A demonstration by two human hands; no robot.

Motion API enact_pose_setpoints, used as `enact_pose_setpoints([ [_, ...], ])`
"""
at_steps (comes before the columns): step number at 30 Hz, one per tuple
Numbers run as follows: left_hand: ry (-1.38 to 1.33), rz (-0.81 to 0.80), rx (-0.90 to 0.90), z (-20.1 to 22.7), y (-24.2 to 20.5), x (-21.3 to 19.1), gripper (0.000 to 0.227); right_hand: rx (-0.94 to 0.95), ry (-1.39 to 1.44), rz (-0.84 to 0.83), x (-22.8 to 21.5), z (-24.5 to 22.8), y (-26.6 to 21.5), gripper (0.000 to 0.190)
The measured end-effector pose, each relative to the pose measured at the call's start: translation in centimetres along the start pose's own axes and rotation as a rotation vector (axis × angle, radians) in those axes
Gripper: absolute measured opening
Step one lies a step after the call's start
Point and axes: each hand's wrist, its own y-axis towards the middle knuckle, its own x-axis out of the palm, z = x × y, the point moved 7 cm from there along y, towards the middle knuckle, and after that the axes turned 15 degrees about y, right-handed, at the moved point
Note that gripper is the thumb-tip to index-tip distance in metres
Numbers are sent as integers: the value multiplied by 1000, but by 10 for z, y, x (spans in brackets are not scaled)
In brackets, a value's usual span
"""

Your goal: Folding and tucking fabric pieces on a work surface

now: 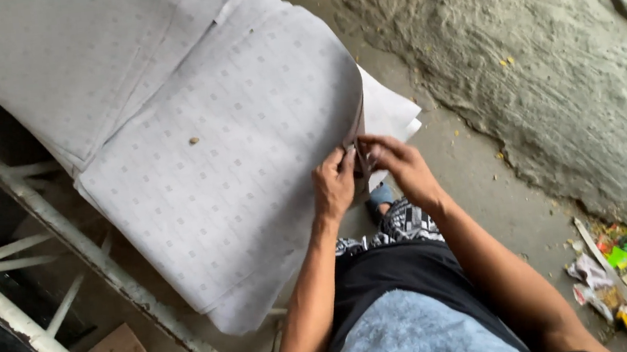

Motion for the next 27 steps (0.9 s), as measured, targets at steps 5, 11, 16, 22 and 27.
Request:
enact_pose_setpoints([
  [5,-141,-109,-55,43,-9,-18,25,-106,-243,3,4,-8,-14,71],
  [11,-193,-94,-83,37,-14,-24,24,-153,-441,-128,13,-22,-20,94],
  [16,-219,27,-55,2,-19,-19,26,-49,-350,222,-11,-14,-21,17],
  [22,-15,120,141,71,-26,-51,24,-166,6,257,-20,3,-17,22],
  [27,-117,110,86,51,-26,-34,26,-147,93,245,5,-6,-20,29],
])
